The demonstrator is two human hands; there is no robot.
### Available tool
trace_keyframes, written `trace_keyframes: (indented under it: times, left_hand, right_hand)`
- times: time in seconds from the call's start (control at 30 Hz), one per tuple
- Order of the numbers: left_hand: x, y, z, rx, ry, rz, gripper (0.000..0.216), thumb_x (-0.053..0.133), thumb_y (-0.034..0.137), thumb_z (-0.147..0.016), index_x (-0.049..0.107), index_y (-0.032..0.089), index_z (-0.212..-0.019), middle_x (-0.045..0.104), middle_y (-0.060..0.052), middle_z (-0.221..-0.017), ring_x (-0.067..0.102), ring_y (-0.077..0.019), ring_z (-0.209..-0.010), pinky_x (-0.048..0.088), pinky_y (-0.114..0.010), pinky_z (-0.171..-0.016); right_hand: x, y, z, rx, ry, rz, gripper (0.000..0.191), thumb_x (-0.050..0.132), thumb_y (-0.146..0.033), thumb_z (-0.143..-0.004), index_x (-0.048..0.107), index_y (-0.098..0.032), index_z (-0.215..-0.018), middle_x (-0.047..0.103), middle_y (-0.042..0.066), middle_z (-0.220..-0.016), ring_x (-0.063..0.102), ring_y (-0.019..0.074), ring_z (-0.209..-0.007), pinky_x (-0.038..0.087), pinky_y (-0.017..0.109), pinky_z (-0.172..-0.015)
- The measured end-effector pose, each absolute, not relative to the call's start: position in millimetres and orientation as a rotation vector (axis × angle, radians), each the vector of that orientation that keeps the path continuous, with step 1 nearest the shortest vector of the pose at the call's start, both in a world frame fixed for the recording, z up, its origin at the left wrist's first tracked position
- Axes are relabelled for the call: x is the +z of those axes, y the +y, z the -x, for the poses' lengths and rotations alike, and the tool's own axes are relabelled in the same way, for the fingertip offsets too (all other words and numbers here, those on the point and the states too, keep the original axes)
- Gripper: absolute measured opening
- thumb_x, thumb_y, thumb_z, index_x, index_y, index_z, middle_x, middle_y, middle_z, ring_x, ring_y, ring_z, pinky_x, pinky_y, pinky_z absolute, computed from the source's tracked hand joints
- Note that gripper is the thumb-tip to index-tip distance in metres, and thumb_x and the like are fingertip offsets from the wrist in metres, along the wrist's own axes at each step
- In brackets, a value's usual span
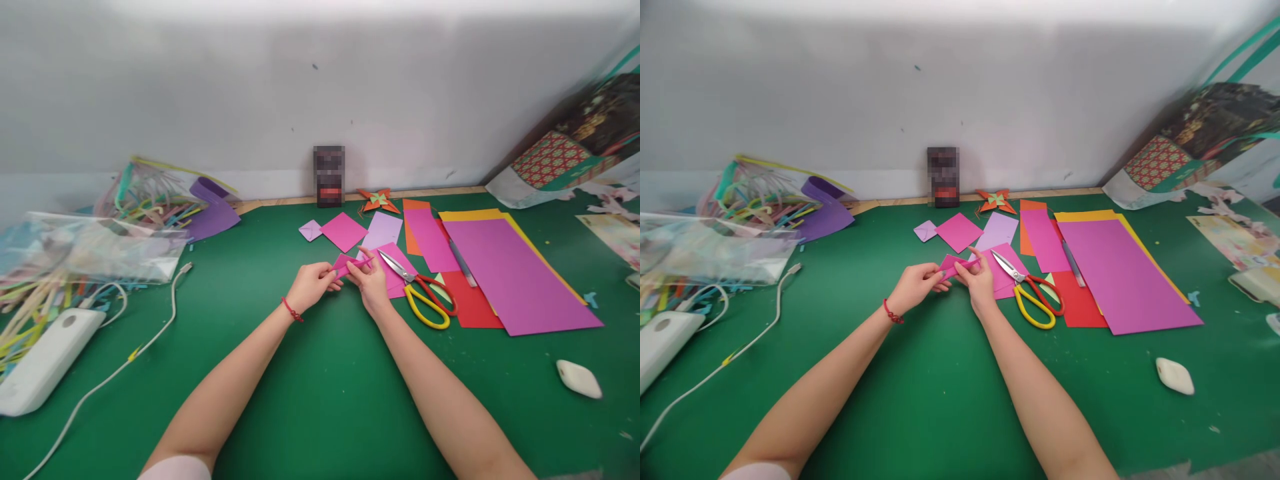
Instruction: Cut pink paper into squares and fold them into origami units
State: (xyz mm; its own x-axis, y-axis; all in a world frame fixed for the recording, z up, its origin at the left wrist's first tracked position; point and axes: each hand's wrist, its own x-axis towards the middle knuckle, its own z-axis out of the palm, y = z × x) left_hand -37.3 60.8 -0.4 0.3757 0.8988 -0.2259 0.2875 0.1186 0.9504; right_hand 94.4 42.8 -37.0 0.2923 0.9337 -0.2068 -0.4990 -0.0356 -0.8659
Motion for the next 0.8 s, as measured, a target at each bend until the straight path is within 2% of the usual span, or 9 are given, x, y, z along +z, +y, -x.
trace_keyframes:
  times: [0.1,0.2,0.47,0.8]
  left_hand:
    - [-0.9,61.2,38.7,0.643,1.152,-1.471,0.015,0.051,0.021,-0.077,0.055,0.016,-0.065,0.068,-0.003,-0.063,0.067,-0.0159,-0.06,0.054,-0.026,-0.059]
    - [-1.3,61.7,39.0,0.63,1.146,-1.455,0.013,0.051,0.021,-0.077,0.056,0.015,-0.066,0.068,-0.004,-0.064,0.067,-0.016,-0.061,0.054,-0.026,-0.06]
    - [-3.5,67.6,43.5,0.558,1.07,-1.366,0.015,0.056,0.023,-0.077,0.056,0.012,-0.067,0.069,-0.007,-0.065,0.066,-0.0146,-0.059,0.053,-0.025,-0.058]
    - [-5.8,71.2,45.3,0.526,1.038,-1.275,0.014,0.058,0.021,-0.077,0.057,0.01,-0.069,0.069,-0.007,-0.065,0.066,-0.0129,-0.058,0.053,-0.023,-0.058]
  right_hand:
    - [-35.9,45.1,-94.1,1.266,-0.507,1.083,0.034,0.076,-0.032,-0.052,0.057,-0.018,-0.077,0.063,-0.004,-0.062,0.063,0.0125,-0.059,0.056,0.026,-0.059]
    - [-37.4,47.1,-93.6,1.263,-0.483,1.084,0.034,0.077,-0.036,-0.05,0.057,-0.017,-0.07,0.064,-0.003,-0.061,0.064,0.0134,-0.058,0.056,0.025,-0.056]
    - [-42.5,46.7,-94.7,1.253,-0.524,1.086,0.041,0.077,-0.044,-0.048,0.052,-0.018,-0.069,0.065,-0.003,-0.053,0.064,0.0166,-0.047,0.057,0.028,-0.049]
    - [-46.9,46.3,-94.4,1.224,-0.605,1.092,0.043,0.075,-0.048,-0.05,0.05,-0.019,-0.07,0.061,-0.004,-0.047,0.064,0.0181,-0.046,0.057,0.028,-0.047]
